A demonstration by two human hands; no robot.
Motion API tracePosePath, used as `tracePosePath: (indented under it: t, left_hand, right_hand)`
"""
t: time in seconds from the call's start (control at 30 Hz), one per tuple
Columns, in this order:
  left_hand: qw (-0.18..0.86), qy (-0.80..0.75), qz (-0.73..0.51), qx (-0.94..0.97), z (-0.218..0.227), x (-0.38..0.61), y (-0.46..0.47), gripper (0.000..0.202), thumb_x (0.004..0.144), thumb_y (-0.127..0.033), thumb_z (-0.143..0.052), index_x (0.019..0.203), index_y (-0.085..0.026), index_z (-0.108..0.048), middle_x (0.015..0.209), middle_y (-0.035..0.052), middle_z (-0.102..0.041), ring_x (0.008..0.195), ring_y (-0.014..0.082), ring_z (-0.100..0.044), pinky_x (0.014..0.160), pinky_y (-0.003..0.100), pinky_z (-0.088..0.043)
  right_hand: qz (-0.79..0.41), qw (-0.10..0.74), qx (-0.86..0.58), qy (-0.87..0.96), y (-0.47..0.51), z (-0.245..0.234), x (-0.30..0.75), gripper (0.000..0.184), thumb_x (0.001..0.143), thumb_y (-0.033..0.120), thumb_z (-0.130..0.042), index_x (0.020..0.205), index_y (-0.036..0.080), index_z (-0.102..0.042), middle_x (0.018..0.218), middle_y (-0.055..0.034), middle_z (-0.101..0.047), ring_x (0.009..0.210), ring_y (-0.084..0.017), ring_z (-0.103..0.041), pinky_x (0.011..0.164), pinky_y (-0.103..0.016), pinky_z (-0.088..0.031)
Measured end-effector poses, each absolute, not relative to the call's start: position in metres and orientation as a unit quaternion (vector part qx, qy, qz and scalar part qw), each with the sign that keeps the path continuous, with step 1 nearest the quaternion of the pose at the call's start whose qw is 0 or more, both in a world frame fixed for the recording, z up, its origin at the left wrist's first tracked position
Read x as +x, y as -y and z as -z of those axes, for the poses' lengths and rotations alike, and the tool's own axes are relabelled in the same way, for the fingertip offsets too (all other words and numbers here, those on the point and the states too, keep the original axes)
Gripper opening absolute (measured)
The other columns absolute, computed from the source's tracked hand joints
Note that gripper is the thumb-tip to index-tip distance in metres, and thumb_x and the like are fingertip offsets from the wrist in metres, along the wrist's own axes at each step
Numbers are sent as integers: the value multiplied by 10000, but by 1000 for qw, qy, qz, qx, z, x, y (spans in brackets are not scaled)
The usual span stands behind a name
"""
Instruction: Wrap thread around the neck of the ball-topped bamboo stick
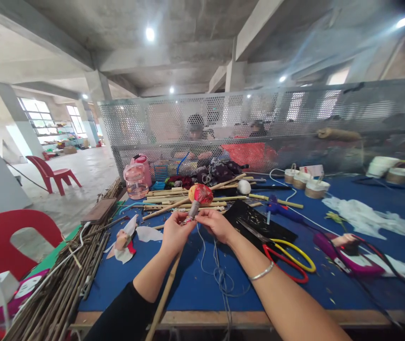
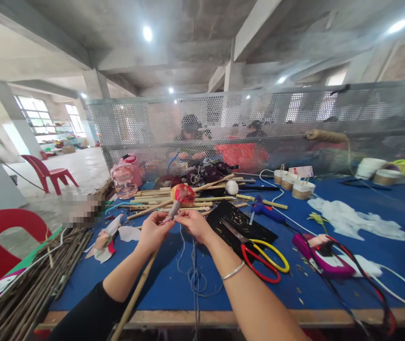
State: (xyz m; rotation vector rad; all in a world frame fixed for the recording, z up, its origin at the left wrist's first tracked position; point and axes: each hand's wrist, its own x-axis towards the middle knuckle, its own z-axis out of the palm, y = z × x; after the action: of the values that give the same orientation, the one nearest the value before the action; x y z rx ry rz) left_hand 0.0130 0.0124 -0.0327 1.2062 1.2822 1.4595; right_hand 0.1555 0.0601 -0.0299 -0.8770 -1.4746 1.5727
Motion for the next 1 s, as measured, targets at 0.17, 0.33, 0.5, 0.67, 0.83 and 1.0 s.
tracePosePath:
  t: [0.17, 0.33, 0.5, 0.67, 0.83, 1.0]
  left_hand:
    - [417, -518, -574, 477, 27, 14, -10, 291, 592, -278, -769, 773, -158, -575, 486, -63, -538, 356, 66, -429, 342, 179, -315]
    - [398, -517, -584, 483, 26, 16, -10, 276, 575, -240, -772, 770, -145, -602, 529, -41, -579, 399, 62, -451, 390, 178, -343]
    - [408, -515, -598, 458, 29, 12, -13, 316, 593, -303, -770, 799, -151, -585, 526, -48, -570, 387, 59, -438, 372, 174, -329]
    - [426, -514, -591, 453, 29, 12, -12, 338, 604, -310, -757, 834, -157, -563, 491, -62, -542, 358, 66, -423, 341, 181, -325]
    - [423, -519, -595, 445, 28, 15, -11, 310, 597, -285, -757, 797, -162, -555, 470, -66, -525, 366, 71, -433, 365, 184, -326]
    - [365, -511, -628, 460, 35, 12, -15, 305, 559, -271, -787, 758, -146, -591, 601, -19, -614, 495, 80, -509, 481, 190, -378]
  right_hand:
    - [-670, 384, -316, 552, -57, 25, 160, 294, 620, 393, -746, 708, 160, -588, 406, 114, -301, 355, -28, -162, 364, -211, -54]
    - [-704, 407, -296, 501, -53, 21, 158, 311, 594, 366, -768, 727, 151, -586, 408, 125, -268, 379, -22, -119, 374, -196, -41]
    - [-697, 404, -321, 498, -53, 24, 154, 308, 579, 356, -771, 696, 163, -560, 411, 121, -280, 369, -23, -137, 362, -200, -44]
    - [-679, 408, -321, 519, -56, 27, 152, 317, 589, 380, -760, 669, 170, -537, 411, 117, -289, 358, -25, -154, 348, -201, -60]
    - [-667, 410, -327, 529, -58, 29, 153, 325, 596, 387, -761, 662, 178, -521, 399, 120, -282, 349, -26, -151, 345, -203, -62]
    - [-695, 363, -324, 529, -56, 25, 158, 299, 594, 356, -766, 735, 151, -600, 413, 119, -282, 360, -25, -141, 354, -202, -37]
